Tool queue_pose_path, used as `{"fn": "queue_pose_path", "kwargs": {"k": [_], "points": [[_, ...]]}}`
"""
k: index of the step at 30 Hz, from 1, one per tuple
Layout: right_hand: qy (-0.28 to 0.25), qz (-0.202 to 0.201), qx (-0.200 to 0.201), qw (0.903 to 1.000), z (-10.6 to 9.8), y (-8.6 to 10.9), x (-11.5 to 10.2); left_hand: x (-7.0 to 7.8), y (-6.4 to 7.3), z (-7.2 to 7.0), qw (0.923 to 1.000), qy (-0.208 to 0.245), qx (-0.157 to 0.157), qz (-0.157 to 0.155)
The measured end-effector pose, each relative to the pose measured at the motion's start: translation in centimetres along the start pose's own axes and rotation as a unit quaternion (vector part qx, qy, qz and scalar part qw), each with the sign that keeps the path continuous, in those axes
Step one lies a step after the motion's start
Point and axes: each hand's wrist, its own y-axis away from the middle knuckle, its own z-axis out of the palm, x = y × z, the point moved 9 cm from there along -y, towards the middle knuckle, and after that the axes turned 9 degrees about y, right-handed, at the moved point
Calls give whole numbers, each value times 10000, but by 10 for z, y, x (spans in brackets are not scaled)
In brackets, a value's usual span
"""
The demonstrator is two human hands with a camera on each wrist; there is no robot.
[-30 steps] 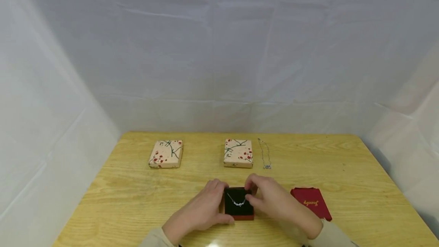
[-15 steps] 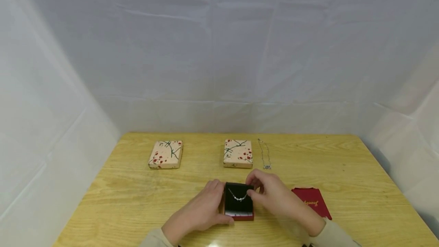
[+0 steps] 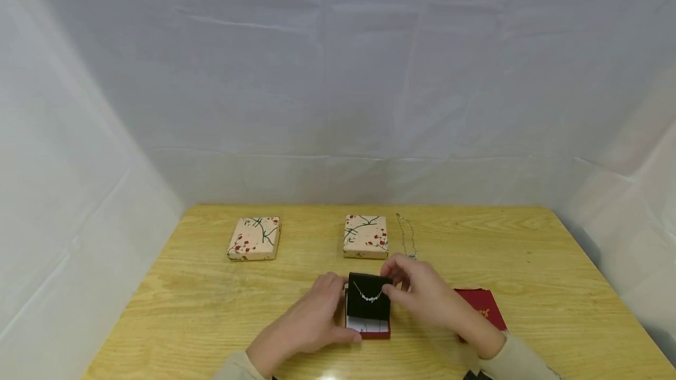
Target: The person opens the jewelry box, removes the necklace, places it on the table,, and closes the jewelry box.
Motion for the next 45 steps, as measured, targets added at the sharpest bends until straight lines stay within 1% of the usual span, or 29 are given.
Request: {"fn": "queue_pose_path", "kwargs": {"k": [6, 9, 11, 16, 21, 23, 27, 30, 34, 37, 39, 40, 42, 45], "points": [[-141, -3, -89, 9999, -2, -1, 1, 0, -2, -9, 9988, 350, 333, 25], [-207, -14, -84, 9997, -3, -1, 1, -1, -4, -13, 9964, 737, 412, -50], [-237, -24, -62, 9997, -3, -1, 0, -2, -5, -15, 9932, 1069, 442, -135], [-300, -15, -8, 9995, -5, -2, 1, -2, -5, -18, 9805, 1890, 436, -312], [-429, 33, 11, 9991, -5, -2, 2, -3, -4, -16, 9686, 2395, 334, -573], [-509, 58, 7, 9987, -4, -2, 3, -4, -4, -15, 9627, 2613, 270, -653], [-615, 80, -12, 9981, -3, -2, 3, -4, -4, -11, 9490, 3063, 117, -742], [-555, 61, 13, 9984, -3, -2, 2, -3, -5, -9, 9434, 3232, 62, -747], [-218, -20, 184, 9996, -5, -2, 1, -4, -6, -7, 9368, 3411, 25, -774], [192, -156, 490, 9985, -10, -1, -3, -5, -6, -7, 9308, 3560, -2, -835], [548, -339, 732, 9952, -13, 1, -9, -5, -6, -6, 9291, 3598, -6, -856], [755, -485, 858, 9923, -14, 2, -13, -5, -6, -7, 9288, 3609, -1, -845], [1216, -871, 1097, 9826, -15, 4, -22, -4, -6, -6, 9273, 3652, 5, -824], [1849, -1579, 1403, 9598, -14, 9, -37, -4, -7, -6, 9248, 3718, 1, -806]]}}
